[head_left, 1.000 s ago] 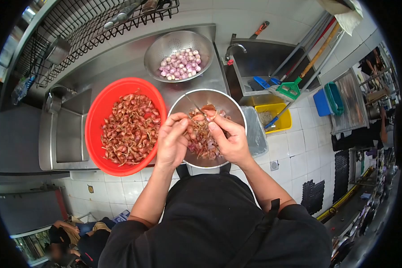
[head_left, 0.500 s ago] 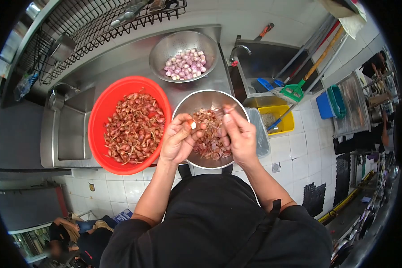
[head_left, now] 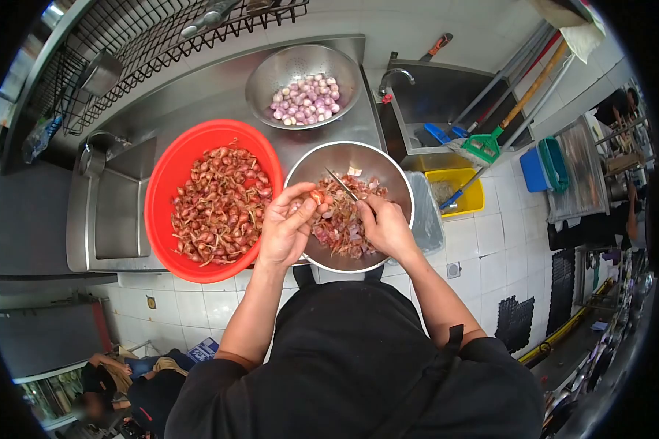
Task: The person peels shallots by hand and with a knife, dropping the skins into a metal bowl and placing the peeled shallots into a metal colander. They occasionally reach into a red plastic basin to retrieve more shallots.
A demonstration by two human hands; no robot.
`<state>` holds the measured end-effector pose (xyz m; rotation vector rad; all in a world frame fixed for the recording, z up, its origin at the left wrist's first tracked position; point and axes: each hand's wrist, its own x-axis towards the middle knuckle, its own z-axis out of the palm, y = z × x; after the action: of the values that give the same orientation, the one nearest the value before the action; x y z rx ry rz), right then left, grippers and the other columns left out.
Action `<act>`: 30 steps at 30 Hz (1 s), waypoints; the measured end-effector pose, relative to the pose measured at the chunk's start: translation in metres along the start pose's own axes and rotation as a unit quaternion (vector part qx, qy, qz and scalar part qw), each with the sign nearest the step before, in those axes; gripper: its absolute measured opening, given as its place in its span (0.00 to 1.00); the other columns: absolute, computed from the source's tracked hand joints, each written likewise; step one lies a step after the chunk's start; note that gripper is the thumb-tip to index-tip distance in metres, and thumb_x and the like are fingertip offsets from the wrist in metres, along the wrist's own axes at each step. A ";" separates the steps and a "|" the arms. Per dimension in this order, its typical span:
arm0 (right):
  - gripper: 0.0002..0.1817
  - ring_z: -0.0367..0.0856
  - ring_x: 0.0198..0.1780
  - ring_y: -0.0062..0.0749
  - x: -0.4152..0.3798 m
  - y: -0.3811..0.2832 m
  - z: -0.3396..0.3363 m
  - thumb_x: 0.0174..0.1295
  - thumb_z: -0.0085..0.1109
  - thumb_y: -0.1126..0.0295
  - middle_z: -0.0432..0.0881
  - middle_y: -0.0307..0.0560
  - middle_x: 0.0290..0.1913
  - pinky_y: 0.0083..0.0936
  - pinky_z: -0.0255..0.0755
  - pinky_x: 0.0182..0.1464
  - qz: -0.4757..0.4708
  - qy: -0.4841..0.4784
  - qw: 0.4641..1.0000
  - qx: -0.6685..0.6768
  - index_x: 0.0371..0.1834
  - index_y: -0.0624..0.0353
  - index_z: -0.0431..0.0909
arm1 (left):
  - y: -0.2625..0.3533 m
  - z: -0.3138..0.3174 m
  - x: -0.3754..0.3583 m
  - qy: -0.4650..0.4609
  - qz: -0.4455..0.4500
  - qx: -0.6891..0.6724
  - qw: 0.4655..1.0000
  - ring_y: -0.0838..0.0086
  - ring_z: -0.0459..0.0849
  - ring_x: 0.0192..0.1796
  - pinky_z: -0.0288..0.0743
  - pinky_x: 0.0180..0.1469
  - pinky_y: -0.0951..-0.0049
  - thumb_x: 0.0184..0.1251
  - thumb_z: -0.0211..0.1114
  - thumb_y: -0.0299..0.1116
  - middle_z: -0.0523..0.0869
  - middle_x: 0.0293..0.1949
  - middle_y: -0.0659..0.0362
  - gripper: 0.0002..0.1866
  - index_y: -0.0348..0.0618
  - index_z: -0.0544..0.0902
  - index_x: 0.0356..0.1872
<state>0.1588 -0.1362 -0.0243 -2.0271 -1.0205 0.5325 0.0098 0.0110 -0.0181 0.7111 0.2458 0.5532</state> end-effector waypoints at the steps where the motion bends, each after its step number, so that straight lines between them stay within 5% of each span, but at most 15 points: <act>1: 0.10 0.84 0.34 0.56 -0.002 -0.004 -0.003 0.70 0.53 0.69 0.83 0.63 0.31 0.44 0.75 0.40 0.002 -0.009 1.000 0.005 0.46 0.67 0.74 | 0.001 0.003 -0.001 0.010 0.014 0.024 1.000 0.66 0.87 0.51 0.82 0.55 0.72 0.70 0.62 0.20 0.87 0.46 0.52 0.15 0.35 0.79 0.56; 2: 0.10 0.84 0.34 0.56 -0.005 -0.011 -0.003 0.70 0.53 0.69 0.83 0.63 0.31 0.44 0.75 0.40 0.004 -0.009 1.000 0.005 0.46 0.67 0.74 | 0.002 0.005 -0.003 0.021 0.028 0.047 0.998 0.67 0.87 0.51 0.82 0.55 0.72 0.69 0.63 0.19 0.87 0.46 0.52 0.15 0.35 0.80 0.55; 4: 0.09 0.83 0.31 0.31 -0.015 -0.031 -0.003 0.71 0.55 0.72 0.83 0.52 0.29 0.31 0.75 0.37 0.019 0.027 0.964 0.265 0.49 0.66 0.72 | 0.000 0.005 -0.003 0.026 0.027 0.056 0.998 0.67 0.87 0.51 0.82 0.55 0.72 0.69 0.64 0.19 0.87 0.46 0.52 0.14 0.35 0.80 0.54; 8: 0.11 0.78 0.33 0.16 -0.029 -0.062 -0.008 0.70 0.56 0.76 0.80 0.42 0.28 0.23 0.73 0.37 -0.040 -0.016 0.936 0.350 0.52 0.65 0.71 | -0.001 0.014 -0.005 0.022 0.048 0.085 0.995 0.69 0.87 0.49 0.81 0.54 0.73 0.68 0.64 0.19 0.87 0.46 0.52 0.12 0.34 0.81 0.52; 13: 0.18 0.84 0.37 0.25 -0.025 -0.065 0.002 0.69 0.56 0.75 0.85 0.51 0.37 0.25 0.76 0.43 -0.086 0.034 0.956 0.277 0.61 0.66 0.74 | -0.003 0.014 -0.007 0.027 0.058 0.096 0.993 0.72 0.87 0.47 0.81 0.53 0.74 0.67 0.65 0.17 0.87 0.45 0.52 0.11 0.32 0.82 0.50; 15: 0.19 0.87 0.42 0.31 -0.022 -0.062 0.004 0.69 0.55 0.75 0.86 0.58 0.45 0.27 0.77 0.48 -0.207 0.092 0.960 0.165 0.63 0.65 0.76 | -0.004 0.013 -0.007 0.039 0.080 0.104 0.991 0.73 0.87 0.47 0.81 0.52 0.75 0.67 0.65 0.17 0.87 0.45 0.52 0.11 0.31 0.82 0.50; 21: 0.18 0.85 0.53 0.31 -0.015 -0.058 -0.003 0.70 0.55 0.74 0.86 0.57 0.51 0.27 0.75 0.57 -0.117 0.010 0.952 0.283 0.61 0.68 0.78 | -0.001 0.020 -0.011 0.028 0.105 0.138 0.985 0.73 0.88 0.44 0.82 0.49 0.75 0.68 0.65 0.18 0.88 0.44 0.52 0.10 0.31 0.82 0.48; 30: 0.19 0.85 0.52 0.34 -0.020 -0.071 -0.007 0.69 0.56 0.75 0.86 0.56 0.52 0.28 0.75 0.57 -0.161 0.031 0.943 0.289 0.62 0.66 0.77 | 0.002 0.019 -0.007 0.023 0.060 0.034 0.997 0.71 0.88 0.41 0.84 0.47 0.73 0.70 0.63 0.19 0.87 0.44 0.51 0.09 0.32 0.80 0.49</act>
<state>0.1178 -0.1298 0.0366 -1.3226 -0.9889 0.5147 0.0103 -0.0023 -0.0020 0.7828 0.2673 0.6798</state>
